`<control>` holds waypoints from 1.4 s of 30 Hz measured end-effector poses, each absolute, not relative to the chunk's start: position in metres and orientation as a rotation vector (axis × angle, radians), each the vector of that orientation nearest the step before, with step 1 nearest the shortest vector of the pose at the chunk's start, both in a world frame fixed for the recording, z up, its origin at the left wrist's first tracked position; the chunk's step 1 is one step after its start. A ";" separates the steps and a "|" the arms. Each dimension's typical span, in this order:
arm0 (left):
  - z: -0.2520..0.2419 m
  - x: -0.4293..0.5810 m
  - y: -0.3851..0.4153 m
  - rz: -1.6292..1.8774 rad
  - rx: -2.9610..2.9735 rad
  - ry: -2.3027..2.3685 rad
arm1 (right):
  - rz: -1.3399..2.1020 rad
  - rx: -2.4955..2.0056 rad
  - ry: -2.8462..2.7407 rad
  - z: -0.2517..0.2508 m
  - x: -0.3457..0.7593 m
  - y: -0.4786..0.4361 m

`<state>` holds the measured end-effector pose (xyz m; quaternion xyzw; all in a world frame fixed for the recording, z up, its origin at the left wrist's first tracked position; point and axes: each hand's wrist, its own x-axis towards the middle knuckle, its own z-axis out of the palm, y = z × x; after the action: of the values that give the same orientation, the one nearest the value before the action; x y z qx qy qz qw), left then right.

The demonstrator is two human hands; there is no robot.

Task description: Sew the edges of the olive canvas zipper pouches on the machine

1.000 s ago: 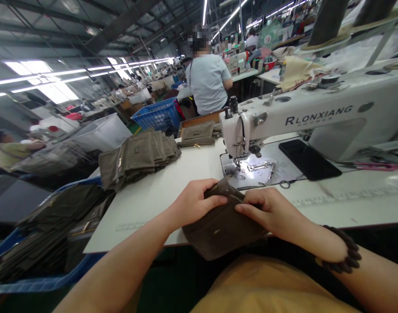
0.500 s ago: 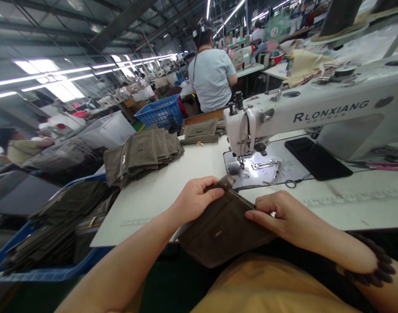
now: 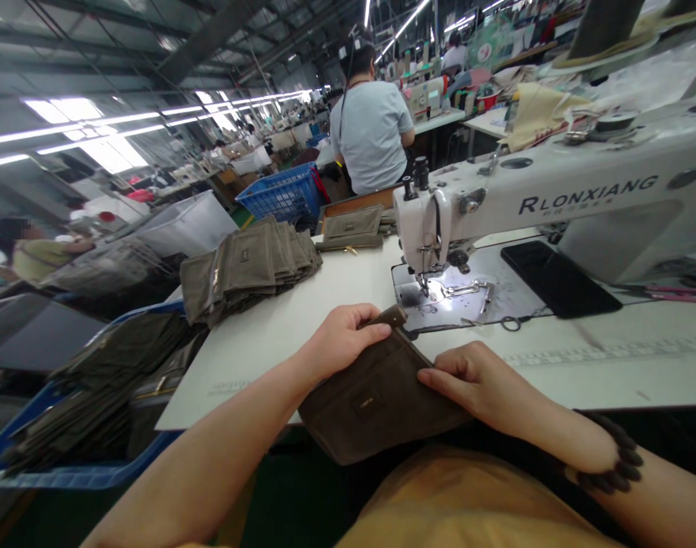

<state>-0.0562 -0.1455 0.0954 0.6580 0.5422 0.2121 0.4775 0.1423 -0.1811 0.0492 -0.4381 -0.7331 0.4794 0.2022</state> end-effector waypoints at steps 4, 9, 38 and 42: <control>0.092 -0.059 -0.132 0.426 1.741 1.366 | 1.291 -1.211 -1.907 0.040 0.137 -0.179; 0.082 -0.060 -0.114 0.354 1.787 1.347 | 1.416 -1.080 -1.777 0.036 0.145 -0.175; 0.023 -0.010 -0.054 0.044 2.321 1.599 | -0.044 -0.538 -2.937 0.008 0.182 -0.098; 0.016 -0.012 -0.041 0.080 2.277 1.774 | -0.067 -0.724 -2.921 0.007 0.172 -0.087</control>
<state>-0.0123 -0.0407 0.0165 0.7823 0.6093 0.0274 0.1265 0.1724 -0.0870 0.0070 -0.2400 -0.9683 -0.0223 0.0657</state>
